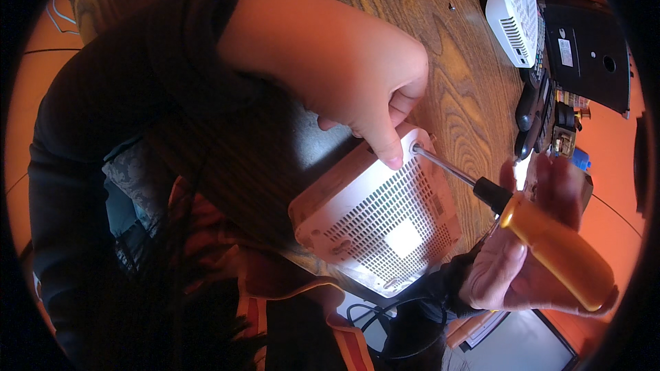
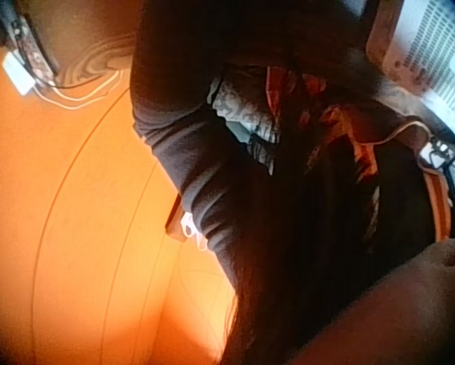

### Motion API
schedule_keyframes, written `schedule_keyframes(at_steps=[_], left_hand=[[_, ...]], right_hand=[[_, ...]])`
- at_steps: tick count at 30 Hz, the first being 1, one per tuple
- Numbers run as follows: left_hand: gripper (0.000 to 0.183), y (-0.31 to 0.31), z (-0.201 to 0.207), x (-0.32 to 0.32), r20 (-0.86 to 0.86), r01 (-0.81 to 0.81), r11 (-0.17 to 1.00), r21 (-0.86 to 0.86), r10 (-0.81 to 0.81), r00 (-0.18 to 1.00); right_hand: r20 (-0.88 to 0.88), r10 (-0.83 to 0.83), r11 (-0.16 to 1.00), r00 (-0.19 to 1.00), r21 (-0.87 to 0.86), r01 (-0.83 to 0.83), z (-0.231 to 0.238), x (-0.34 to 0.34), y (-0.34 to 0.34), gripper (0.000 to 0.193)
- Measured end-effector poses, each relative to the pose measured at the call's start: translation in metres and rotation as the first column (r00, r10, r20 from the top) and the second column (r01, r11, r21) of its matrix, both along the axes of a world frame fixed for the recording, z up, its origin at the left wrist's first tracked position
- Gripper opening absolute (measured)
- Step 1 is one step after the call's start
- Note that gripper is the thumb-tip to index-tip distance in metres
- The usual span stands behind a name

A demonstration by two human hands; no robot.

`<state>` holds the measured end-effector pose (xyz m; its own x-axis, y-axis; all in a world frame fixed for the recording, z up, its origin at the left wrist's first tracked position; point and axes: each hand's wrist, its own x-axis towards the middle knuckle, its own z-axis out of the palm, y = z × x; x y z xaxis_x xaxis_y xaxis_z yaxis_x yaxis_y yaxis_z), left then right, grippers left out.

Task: The person assembles a white rectangular electronic device by placing the circuit board into the casing, aligning the top cover, and securing it with screws using a yellow screwdriver. The person repeats the process for a second similar device, tightening screws and checking alignment.

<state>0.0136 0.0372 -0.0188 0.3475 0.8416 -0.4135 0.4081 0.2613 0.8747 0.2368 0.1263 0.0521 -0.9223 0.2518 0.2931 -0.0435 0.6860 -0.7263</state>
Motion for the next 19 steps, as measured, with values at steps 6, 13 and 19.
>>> schedule_keyframes(at_steps=[6,13,19], left_hand=[[0.027,0.001,0.003,0.0,-0.038,-0.002,0.999,-0.05,0.0,0.999],[0.026,0.0,0.002,0.001,0.005,-0.018,0.999,-0.041,0.018,1.0],[0.027,0.001,0.0,0.001,-0.03,-0.008,0.998,-0.066,0.006,1.0]], right_hand=[[-0.028,-0.097,0.994,0.995,-0.045,0.096,-0.002,-0.003,-0.008,0.052],[0.062,-0.19,0.981,0.98,-0.029,0.192,-0.005,-0.001,-0.013,0.052],[-0.155,-0.347,0.936,0.925,-0.108,0.334,-0.005,-0.014,-0.018,0.043]])
